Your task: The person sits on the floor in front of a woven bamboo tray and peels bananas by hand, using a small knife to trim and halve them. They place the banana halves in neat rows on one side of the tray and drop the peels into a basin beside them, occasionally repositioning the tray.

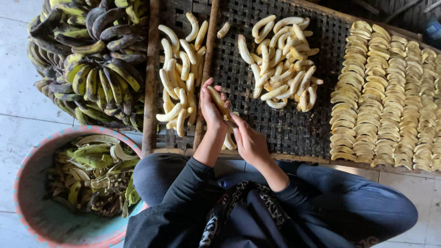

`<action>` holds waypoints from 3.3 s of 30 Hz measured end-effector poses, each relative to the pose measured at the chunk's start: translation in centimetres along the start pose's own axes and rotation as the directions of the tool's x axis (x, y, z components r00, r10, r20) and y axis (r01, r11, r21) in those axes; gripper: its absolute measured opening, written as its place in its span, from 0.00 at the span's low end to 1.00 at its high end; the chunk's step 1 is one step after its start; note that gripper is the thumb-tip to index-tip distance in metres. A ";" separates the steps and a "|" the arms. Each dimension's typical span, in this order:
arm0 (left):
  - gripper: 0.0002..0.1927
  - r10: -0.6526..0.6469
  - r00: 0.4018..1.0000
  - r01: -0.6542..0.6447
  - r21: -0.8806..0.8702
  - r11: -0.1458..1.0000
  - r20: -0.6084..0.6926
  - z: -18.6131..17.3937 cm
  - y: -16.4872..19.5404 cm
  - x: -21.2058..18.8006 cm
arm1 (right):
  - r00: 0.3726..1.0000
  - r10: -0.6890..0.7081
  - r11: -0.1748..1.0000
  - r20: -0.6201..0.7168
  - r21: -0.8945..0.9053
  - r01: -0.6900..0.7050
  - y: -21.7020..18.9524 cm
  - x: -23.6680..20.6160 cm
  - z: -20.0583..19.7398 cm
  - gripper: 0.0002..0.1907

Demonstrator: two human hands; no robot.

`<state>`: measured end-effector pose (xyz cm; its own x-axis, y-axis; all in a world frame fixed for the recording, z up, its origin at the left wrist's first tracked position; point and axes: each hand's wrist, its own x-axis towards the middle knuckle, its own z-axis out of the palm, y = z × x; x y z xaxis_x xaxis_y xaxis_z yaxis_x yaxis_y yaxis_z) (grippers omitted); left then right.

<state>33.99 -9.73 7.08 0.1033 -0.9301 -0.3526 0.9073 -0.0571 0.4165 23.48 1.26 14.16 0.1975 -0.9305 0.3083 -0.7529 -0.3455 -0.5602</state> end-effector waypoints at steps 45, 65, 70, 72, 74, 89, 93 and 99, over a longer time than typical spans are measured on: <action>0.20 0.063 0.966 -0.248 0.831 0.498 0.250 -5.3 -1.7 -0.6 | 0.971 0.024 0.801 -0.239 -0.576 -0.162 15.5 22.3 7.2 0.31; 0.17 0.092 0.993 -0.097 0.066 0.993 0.077 0.4 1.1 1.6 | 0.966 0.170 0.982 0.193 0.042 -0.181 2.2 1.5 0.0 0.22; 0.15 0.071 0.995 -0.068 -0.035 0.997 0.068 -1.2 0.1 2.3 | 0.993 0.010 1.000 0.122 0.008 -0.011 0.4 1.1 -0.4 0.24; 0.15 0.049 0.998 -0.047 -0.047 0.998 0.048 -1.6 -0.2 2.4 | 0.978 0.095 0.995 0.186 -0.035 -0.090 0.4 1.2 -0.2 0.24; 0.15 0.018 0.999 -0.015 -0.070 0.997 0.043 -1.8 -0.3 2.5 | 0.985 0.071 0.997 0.160 -0.038 -0.066 0.7 1.3 0.1 0.24; 0.17 -0.183 0.973 0.206 -0.176 0.963 0.137 -2.9 -2.3 1.4 | 0.995 -0.007 0.993 0.103 -0.114 0.019 6.9 1.6 4.2 0.23; 0.17 -0.372 0.925 0.379 -0.122 0.917 0.073 -3.8 -3.1 1.0 | 0.997 -0.057 0.990 0.046 -0.125 0.062 8.6 1.4 4.6 0.21; 0.17 -0.488 0.869 0.495 -0.113 0.862 0.084 -6.6 -6.0 1.6 | 0.995 0.013 0.982 0.102 -0.186 0.007 10.4 0.4 4.2 0.16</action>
<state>31.37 -8.48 -1.49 -0.3871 -0.8108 -0.4390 0.8792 -0.4681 0.0894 18.36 -3.20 5.21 0.2513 -0.9424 0.2209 -0.8553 -0.3230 -0.4052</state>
